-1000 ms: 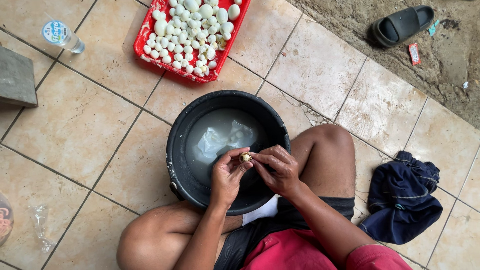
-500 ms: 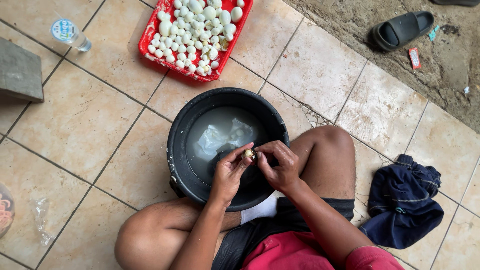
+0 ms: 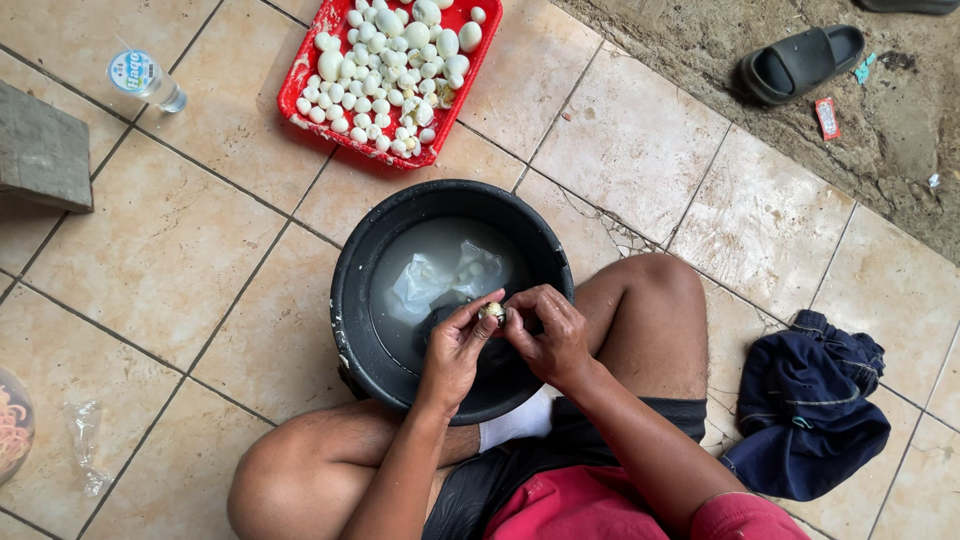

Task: The person sits on the floor with a black basin of water and cleans small shellfish one at a time, rubbing and picking at each piece over the water. Cleaned white pieces are placed onto a red tray beside them, and dark shells accumulate in the basin.

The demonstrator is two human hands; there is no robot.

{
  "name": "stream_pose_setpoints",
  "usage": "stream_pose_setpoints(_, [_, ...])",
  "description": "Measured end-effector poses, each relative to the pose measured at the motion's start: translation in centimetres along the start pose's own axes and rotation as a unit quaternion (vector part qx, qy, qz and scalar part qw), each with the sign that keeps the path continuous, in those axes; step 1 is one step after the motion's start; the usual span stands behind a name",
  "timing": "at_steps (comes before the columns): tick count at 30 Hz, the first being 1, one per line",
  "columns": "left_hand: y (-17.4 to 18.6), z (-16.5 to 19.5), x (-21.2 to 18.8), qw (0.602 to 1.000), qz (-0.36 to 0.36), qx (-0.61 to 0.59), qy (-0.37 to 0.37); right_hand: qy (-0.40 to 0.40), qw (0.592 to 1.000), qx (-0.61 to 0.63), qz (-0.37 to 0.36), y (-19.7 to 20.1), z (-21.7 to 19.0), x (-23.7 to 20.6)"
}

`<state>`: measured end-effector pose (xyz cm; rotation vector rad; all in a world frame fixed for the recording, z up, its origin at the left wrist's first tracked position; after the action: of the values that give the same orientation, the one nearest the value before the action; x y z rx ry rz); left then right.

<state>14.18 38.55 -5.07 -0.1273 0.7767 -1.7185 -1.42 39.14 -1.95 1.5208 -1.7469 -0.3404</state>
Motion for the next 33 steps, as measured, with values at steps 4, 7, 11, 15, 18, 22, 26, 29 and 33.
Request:
stream_pose_setpoints(4, [0.2, 0.0, 0.1, 1.0, 0.006, -0.005, -0.001, 0.024, 0.999, 0.021, -0.015, 0.4, -0.2, 0.3])
stream_pose_setpoints(7, [0.5, 0.2, 0.0, 0.998, 0.018, 0.064, -0.009, 0.095, 0.995, 0.003, 0.002, 0.4, -0.5, 0.7])
stream_pose_setpoints(11, [0.4, 0.0, -0.1, 0.998, -0.004, 0.057, -0.008, 0.055, 0.998, -0.011, 0.004, 0.1, -0.1, 0.6])
stream_pose_setpoints(15, [-0.2, -0.1, 0.2, 0.999, -0.015, 0.03, 0.012, 0.004, 1.0, -0.006, 0.016, -0.1, 0.4, 0.4])
stream_pose_setpoints(18, [-0.4, 0.3, 0.2, 1.0, -0.018, -0.006, 0.011, -0.011, 1.0, -0.008, 0.017, -0.1, 0.4, 0.5])
stream_pose_setpoints(22, [-0.6, 0.6, 0.1, 0.998, -0.014, -0.047, 0.03, 0.053, 0.999, -0.008, 0.001, -0.2, 0.2, 0.5])
stream_pose_setpoints(26, [-0.6, 0.8, -0.1, 0.995, -0.009, 0.095, -0.02, 0.008, 1.0, 0.007, -0.009, -0.1, 0.4, 0.4])
stream_pose_setpoints(29, [-0.4, 0.6, 0.0, 1.0, -0.008, 0.017, 0.01, -0.017, 0.999, -0.006, 0.027, 0.1, 0.3, 0.6])
stream_pose_setpoints(33, [0.8, 0.8, -0.3, 0.998, 0.003, -0.065, 0.002, -0.06, 0.995, -0.025, 0.071, -0.4, -0.6, 1.1])
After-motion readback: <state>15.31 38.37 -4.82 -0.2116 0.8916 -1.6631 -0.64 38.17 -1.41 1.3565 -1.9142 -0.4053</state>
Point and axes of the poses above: each hand's wrist, its own x-axis towards the middle knuckle, its own y-axis out of the back of the hand, z = x × y, the point moved 2 cm from there along x, towards the middle knuckle, and after that the axes turned 9 degrees about -x, right-handed, at the moved point
